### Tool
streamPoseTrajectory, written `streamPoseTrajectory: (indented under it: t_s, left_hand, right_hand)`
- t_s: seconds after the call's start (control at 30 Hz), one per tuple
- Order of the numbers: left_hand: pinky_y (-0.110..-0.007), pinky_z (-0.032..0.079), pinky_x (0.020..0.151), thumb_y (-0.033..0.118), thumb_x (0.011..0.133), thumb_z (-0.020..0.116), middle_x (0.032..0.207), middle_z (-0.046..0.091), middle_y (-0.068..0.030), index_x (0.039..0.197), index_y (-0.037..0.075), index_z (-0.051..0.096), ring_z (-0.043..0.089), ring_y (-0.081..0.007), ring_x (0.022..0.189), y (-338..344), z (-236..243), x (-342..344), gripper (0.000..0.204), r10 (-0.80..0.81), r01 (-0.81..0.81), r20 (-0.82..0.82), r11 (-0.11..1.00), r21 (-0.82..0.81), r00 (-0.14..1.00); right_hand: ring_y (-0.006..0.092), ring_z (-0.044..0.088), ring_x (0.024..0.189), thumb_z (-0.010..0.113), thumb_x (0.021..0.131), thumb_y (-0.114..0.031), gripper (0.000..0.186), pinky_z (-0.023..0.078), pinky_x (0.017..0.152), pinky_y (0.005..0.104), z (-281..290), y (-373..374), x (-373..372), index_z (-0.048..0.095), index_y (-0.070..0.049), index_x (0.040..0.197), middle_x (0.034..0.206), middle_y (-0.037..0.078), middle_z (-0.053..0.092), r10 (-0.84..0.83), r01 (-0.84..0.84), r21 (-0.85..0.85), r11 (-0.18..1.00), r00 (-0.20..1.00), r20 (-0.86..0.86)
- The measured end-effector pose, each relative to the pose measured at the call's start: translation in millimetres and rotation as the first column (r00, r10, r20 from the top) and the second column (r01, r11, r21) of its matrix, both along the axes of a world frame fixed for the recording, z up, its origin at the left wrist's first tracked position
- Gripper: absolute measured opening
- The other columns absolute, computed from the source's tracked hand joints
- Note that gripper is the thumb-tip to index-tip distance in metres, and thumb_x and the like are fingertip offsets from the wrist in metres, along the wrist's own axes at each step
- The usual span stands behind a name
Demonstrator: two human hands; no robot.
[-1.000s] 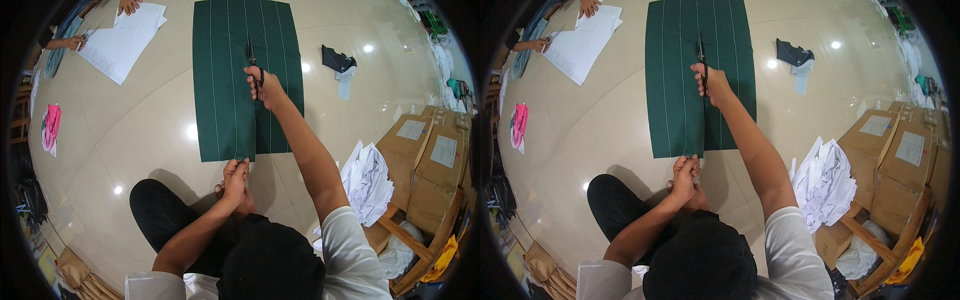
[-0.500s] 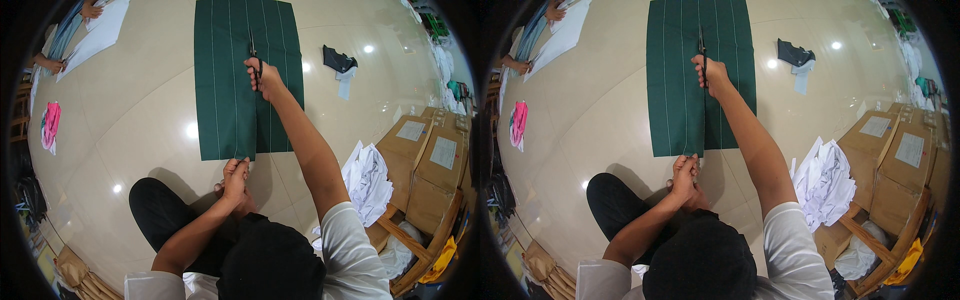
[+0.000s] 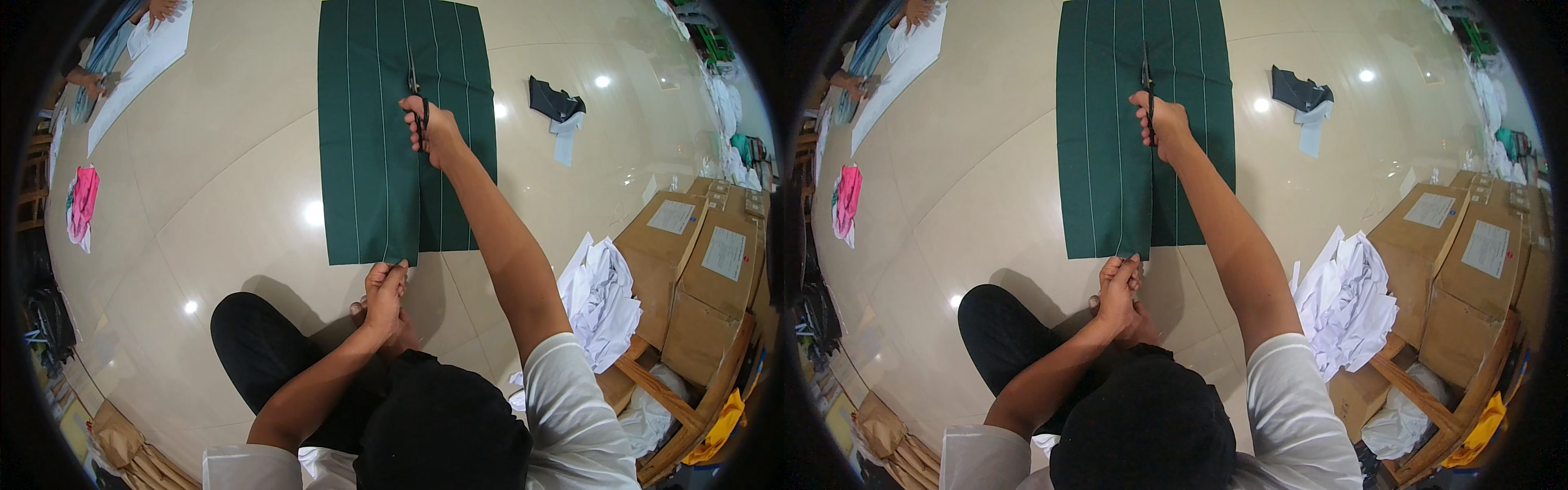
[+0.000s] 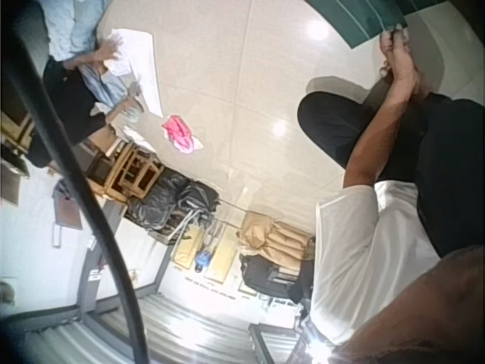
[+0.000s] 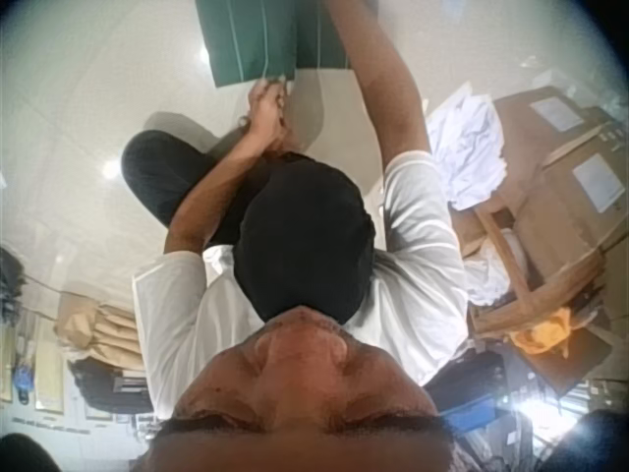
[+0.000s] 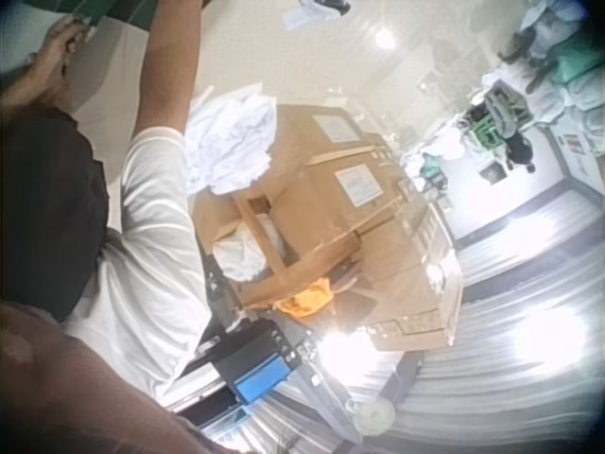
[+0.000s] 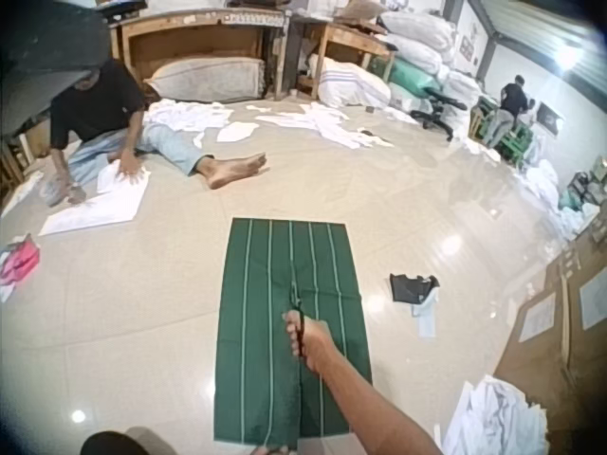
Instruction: The person cuts along a white strip at the edge of a green rectangular material using shears by hand.
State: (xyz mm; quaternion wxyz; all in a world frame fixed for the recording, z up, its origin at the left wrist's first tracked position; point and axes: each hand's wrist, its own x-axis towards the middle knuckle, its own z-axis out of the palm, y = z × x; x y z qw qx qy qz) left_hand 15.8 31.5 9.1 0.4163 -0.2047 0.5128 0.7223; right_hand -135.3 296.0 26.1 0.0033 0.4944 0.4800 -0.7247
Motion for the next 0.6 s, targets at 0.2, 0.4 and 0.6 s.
streamPoseTrajectory:
  t_s: [0.2, 0.4, 0.6]
  left_hand:
    - [-0.023, 0.031, 0.055, 0.016, 0.095, 0.069, 0.064, 0.049, 0.0042, 0.079, 0.009, 0.06, 0.041, -0.005, 0.057, -2.9, -5.9, 2.6, 0.02, 0.013, -0.013, -0.021, 1.0, 0.026, 1.0]
    - [-0.023, 0.032, 0.056, 0.016, 0.095, 0.069, 0.064, 0.049, 0.0036, 0.077, 0.009, 0.058, 0.041, -0.0054, 0.058, -1.9, -2.9, 1.0, 0.022, -0.003, 0.003, -0.014, 1.0, 0.017, 1.0]
    - [-0.023, 0.031, 0.056, 0.016, 0.095, 0.068, 0.064, 0.049, 0.0036, 0.078, 0.009, 0.058, 0.041, -0.0056, 0.058, -2.3, -2.7, 1.4, 0.022, -0.002, 0.002, -0.011, 1.0, 0.018, 1.0]
  right_hand:
    - [0.0113, 0.048, 0.052, 0.08, 0.074, -0.035, 0.029, 0.039, 0.051, 0.0288, 1.5, -2.3, -4.7, 0.06, -0.014, 0.07, 0.061, -0.003, 0.051, -0.01, 0.01, 0.012, 1.0, 1.0, 0.007]
    - [0.011, 0.048, 0.052, 0.08, 0.075, -0.032, 0.027, 0.039, 0.049, 0.0281, -0.8, -1.6, -4.5, 0.06, -0.014, 0.07, 0.061, -0.003, 0.051, -0.028, 0.028, 0.013, 1.0, 1.0, -0.009]
    - [0.0106, 0.047, 0.051, 0.079, 0.076, -0.029, 0.025, 0.038, 0.048, 0.0282, -2.8, -2.1, -5.0, 0.06, -0.013, 0.07, 0.061, -0.003, 0.051, -0.03, 0.03, 0.017, 0.999, 0.999, -0.014]
